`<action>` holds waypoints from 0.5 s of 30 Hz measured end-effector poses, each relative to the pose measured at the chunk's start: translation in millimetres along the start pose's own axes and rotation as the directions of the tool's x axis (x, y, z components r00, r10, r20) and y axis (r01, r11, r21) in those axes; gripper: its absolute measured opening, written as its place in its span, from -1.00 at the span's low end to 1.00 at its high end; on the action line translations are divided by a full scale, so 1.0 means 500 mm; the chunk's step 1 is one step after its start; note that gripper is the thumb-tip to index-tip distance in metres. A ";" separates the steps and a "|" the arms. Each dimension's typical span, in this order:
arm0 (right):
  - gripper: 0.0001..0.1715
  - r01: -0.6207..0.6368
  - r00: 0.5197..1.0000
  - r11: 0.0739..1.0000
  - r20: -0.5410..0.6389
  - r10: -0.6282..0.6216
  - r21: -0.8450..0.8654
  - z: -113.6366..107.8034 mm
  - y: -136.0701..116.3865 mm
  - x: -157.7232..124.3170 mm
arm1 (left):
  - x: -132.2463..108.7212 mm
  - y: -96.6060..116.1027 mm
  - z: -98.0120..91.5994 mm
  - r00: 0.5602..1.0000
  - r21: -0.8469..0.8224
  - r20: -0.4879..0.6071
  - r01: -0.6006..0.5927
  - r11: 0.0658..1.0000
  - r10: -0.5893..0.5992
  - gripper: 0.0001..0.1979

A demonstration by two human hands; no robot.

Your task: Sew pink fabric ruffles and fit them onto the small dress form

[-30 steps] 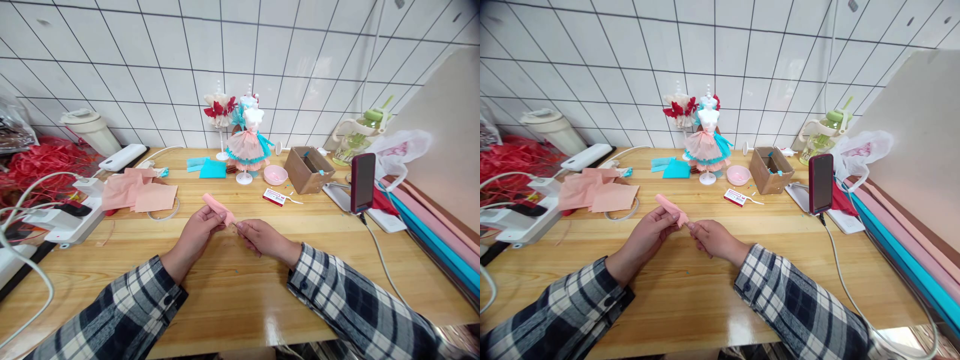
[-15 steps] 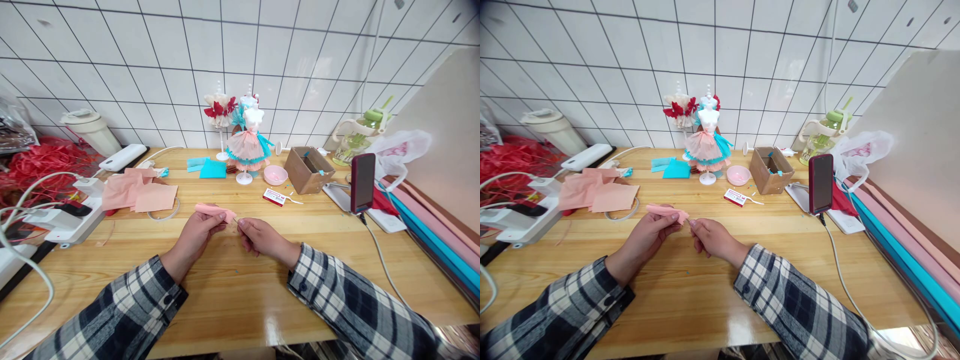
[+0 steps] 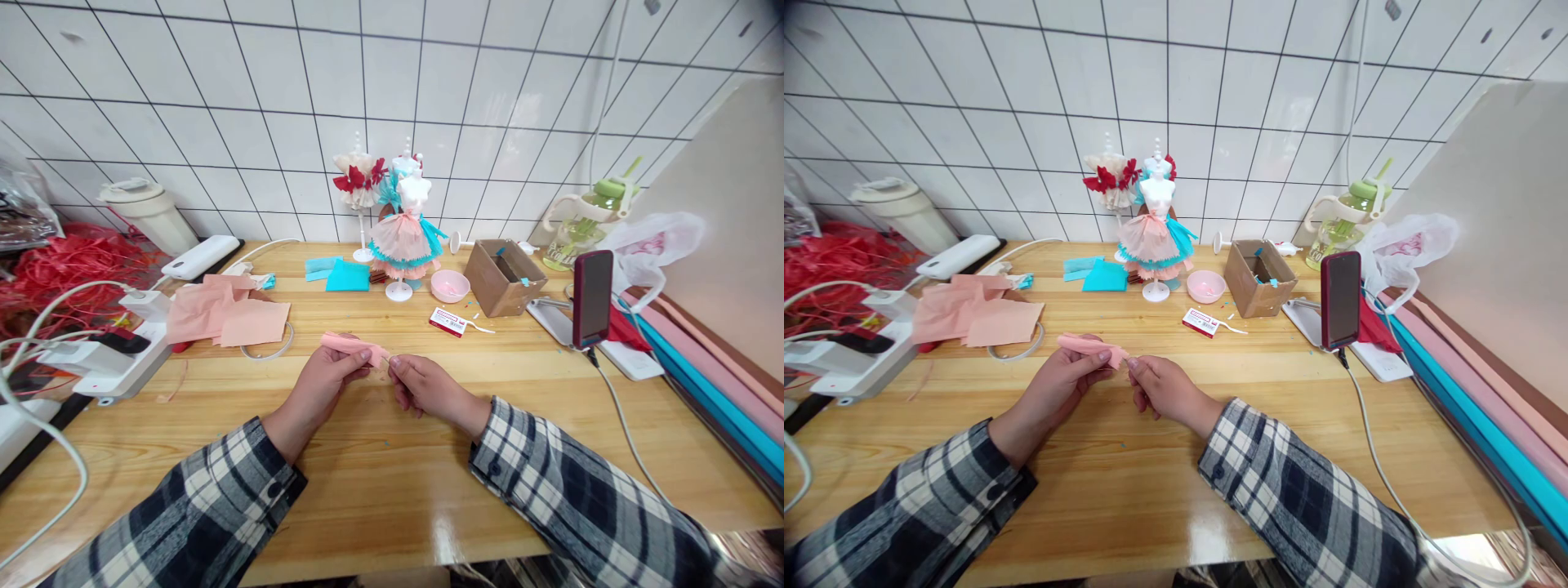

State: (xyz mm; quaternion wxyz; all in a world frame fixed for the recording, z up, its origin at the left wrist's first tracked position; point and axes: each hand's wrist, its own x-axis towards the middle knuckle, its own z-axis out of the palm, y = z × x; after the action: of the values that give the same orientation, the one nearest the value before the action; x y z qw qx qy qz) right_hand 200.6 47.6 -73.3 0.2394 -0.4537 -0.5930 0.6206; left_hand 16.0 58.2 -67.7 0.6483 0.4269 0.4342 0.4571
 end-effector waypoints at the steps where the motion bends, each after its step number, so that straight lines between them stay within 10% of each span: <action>1: -0.54 0.005 1.000 1.000 -0.001 -0.005 0.001 0.000 0.000 0.000 | 0.000 0.000 0.000 1.000 0.000 0.002 0.000 1.000 0.000 -0.82; 15: -0.51 0.024 1.000 1.000 -0.014 -0.024 -0.018 0.001 -0.002 -0.003 | -0.002 0.005 0.005 1.000 0.003 -0.005 -0.007 1.000 0.007 -0.83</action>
State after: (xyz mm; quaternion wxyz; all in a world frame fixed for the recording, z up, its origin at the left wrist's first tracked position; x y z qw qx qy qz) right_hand 200.7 46.5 -72.0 0.2470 -0.4531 -0.6023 0.6090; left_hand 17.5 57.4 -64.5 0.6450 0.4280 0.4352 0.4597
